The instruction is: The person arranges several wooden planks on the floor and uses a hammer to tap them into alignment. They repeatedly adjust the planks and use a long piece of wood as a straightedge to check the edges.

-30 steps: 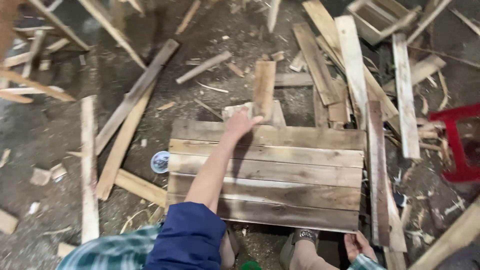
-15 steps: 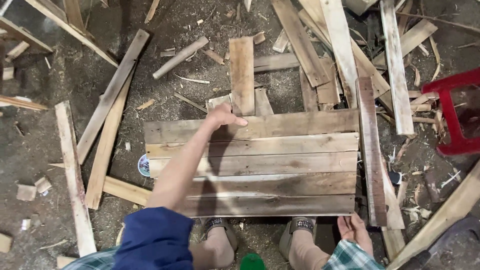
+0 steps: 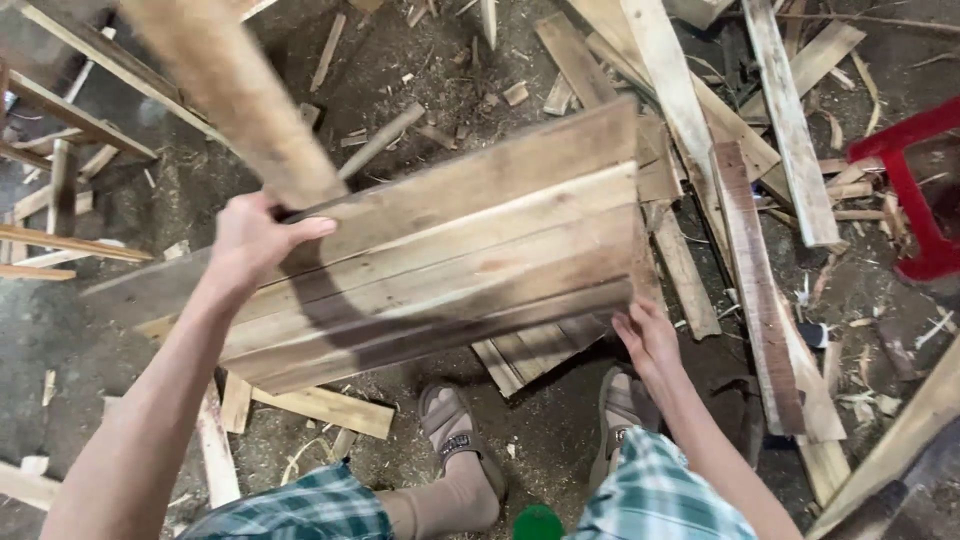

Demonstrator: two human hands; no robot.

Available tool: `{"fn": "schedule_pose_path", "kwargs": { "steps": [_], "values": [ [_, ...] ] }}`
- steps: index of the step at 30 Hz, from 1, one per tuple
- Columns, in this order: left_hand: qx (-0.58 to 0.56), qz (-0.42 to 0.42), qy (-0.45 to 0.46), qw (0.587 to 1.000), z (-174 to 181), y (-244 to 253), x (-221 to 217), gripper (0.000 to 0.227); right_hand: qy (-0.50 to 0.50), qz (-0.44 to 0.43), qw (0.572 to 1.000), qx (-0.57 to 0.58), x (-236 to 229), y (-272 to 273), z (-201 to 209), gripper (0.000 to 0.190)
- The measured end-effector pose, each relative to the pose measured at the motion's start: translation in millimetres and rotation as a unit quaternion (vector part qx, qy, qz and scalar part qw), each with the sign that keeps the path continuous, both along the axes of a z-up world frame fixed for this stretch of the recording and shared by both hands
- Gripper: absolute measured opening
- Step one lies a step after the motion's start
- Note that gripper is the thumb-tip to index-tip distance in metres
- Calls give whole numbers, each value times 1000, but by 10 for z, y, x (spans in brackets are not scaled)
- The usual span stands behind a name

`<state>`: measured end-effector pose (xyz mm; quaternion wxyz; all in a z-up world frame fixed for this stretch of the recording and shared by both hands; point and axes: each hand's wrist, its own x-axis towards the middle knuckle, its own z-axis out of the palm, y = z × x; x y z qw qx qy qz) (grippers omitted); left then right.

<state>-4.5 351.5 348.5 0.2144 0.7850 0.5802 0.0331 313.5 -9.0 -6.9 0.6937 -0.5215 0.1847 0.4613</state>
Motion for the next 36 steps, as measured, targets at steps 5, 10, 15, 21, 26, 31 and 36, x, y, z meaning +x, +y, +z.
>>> {"fn": "schedule_pose_path", "kwargs": {
  "steps": [5, 10, 15, 21, 26, 31, 36],
  "values": [
    [27, 53, -63, 996, 111, -32, -591, 50, -49, 73, 996, 16, 4, 700, 257, 36],
    [33, 65, -143, 987, 161, -230, -754, 59, -40, 81, 995, 42, 0, 1052, 312, 47],
    [82, 70, -170, 980, 157, -314, -855, 52, -148, 140, 979, 25, -83, 1194, 145, 57],
    [172, 39, -199, 964, 308, -409, -1044, 38, -302, 279, 905, -106, -96, 1346, -117, 77],
    [237, 20, -179, 955, 572, -414, -1070, 39, -292, 284, 910, -75, -111, 1557, -394, 52],
    [288, 14, -190, 939, 409, -285, -1165, 38, -263, 257, 930, 27, -142, 1523, -52, 68],
    [269, 84, -137, 950, 325, -248, -1107, 39, -242, 267, 932, -42, -219, 1544, 44, 83]
  ]
}}
